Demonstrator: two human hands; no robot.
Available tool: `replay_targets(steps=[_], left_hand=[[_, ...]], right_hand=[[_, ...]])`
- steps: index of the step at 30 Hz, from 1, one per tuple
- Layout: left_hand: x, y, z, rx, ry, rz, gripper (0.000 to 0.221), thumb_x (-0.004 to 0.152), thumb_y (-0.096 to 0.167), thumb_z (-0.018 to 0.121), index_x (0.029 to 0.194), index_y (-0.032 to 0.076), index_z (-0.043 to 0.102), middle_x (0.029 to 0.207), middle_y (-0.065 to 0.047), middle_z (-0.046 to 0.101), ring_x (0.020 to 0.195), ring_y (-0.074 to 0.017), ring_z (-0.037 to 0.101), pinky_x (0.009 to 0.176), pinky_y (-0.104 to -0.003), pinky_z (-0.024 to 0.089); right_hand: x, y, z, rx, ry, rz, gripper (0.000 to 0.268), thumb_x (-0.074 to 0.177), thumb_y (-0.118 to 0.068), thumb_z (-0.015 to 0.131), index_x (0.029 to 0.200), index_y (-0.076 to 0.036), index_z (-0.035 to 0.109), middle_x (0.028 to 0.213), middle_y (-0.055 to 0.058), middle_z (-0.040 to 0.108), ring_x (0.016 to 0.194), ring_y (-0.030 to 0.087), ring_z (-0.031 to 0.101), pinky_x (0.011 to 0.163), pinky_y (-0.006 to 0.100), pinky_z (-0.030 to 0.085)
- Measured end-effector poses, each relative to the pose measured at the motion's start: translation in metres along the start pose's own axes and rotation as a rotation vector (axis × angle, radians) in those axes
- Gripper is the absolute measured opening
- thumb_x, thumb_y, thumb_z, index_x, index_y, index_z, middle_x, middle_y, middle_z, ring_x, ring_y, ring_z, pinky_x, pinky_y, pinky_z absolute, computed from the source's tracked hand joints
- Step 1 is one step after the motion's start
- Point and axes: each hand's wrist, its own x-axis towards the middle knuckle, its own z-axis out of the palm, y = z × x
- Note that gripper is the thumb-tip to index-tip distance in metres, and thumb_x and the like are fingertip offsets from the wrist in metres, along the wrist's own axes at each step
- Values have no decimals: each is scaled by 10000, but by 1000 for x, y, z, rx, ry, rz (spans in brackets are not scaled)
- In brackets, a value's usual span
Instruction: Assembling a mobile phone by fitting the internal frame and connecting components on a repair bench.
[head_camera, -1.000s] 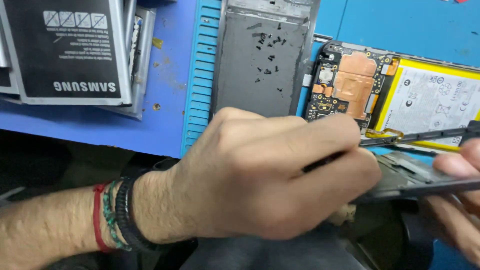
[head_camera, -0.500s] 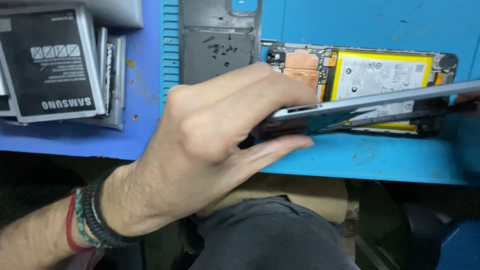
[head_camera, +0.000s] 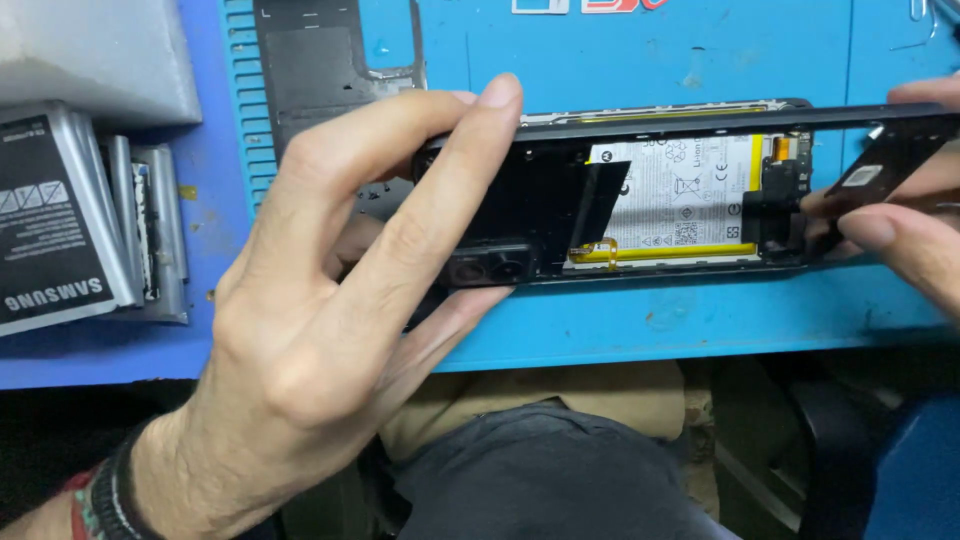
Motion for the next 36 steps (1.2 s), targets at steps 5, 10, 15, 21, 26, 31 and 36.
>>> replay_targets(steps=[5, 10, 15, 21, 26, 31, 36], left_hand=[[1, -3, -2, 147, -8, 0, 604, 1182, 329, 855, 1497, -129, 617, 1380, -210, 682, 1159, -398, 595, 1071, -493, 605], [5, -12, 1, 104, -25, 4, 721, 1143, 324, 935, 1517, -161, 555, 1394, -260, 667, 1197, -458, 606, 1127, -551, 567], [3, -21, 7, 60, -51, -23, 916, 945, 399, 1072, 1488, -147, 576, 1380, -261, 669, 1365, -503, 555, 1254, -765, 418], [6, -26, 7, 31, -83, -33, 935, 901, 422, 1071, 1493, -118, 589, 1409, -215, 665, 1364, -497, 560, 1238, -819, 357], [7, -26, 7, 30, -81, -39, 942, 895, 437, 1083, 1489, -111, 601, 1406, -212, 678, 1359, -511, 555, 1233, -847, 308], [8, -25, 7, 71, -80, -39, 953, 878, 498, 1089, 1462, -105, 637, 1390, -194, 695, 1355, -517, 544, 1192, -891, 272], [6, -26, 6, 77, -87, -53, 955, 866, 511, 1080, 1463, -95, 645, 1370, -195, 683, 1372, -520, 513, 1191, -891, 257]], right_hand=[[-2, -44, -5, 52, 67, 23, 789, 1001, 66, 637, 1708, 91, 289, 1381, 371, 637, 989, 454, 713, 779, 485, 589], [5, -42, -9, 38, 58, 45, 832, 964, 57, 716, 1729, 58, 391, 1372, 316, 580, 947, 362, 667, 744, 401, 543], [6, -49, -8, 108, 71, 81, 822, 982, 9, 691, 1772, 71, 472, 1211, 207, 613, 800, 247, 591, 725, 295, 424], [11, -31, -8, 55, 19, 138, 894, 945, 28, 733, 1792, 47, 448, 1053, 262, 679, 761, 327, 657, 702, 366, 507], [11, -31, -8, 79, 14, 143, 900, 946, 22, 724, 1799, 46, 440, 1001, 253, 687, 773, 320, 665, 734, 362, 515], [14, -40, -9, 100, 3, 162, 898, 953, 42, 709, 1809, 47, 436, 930, 259, 695, 758, 343, 703, 734, 365, 530], [24, -52, -21, -24, -95, 101, 1215, 712, 38, 851, 1841, -5, 403, 696, 255, 717, 505, 332, 668, 561, 372, 571]])
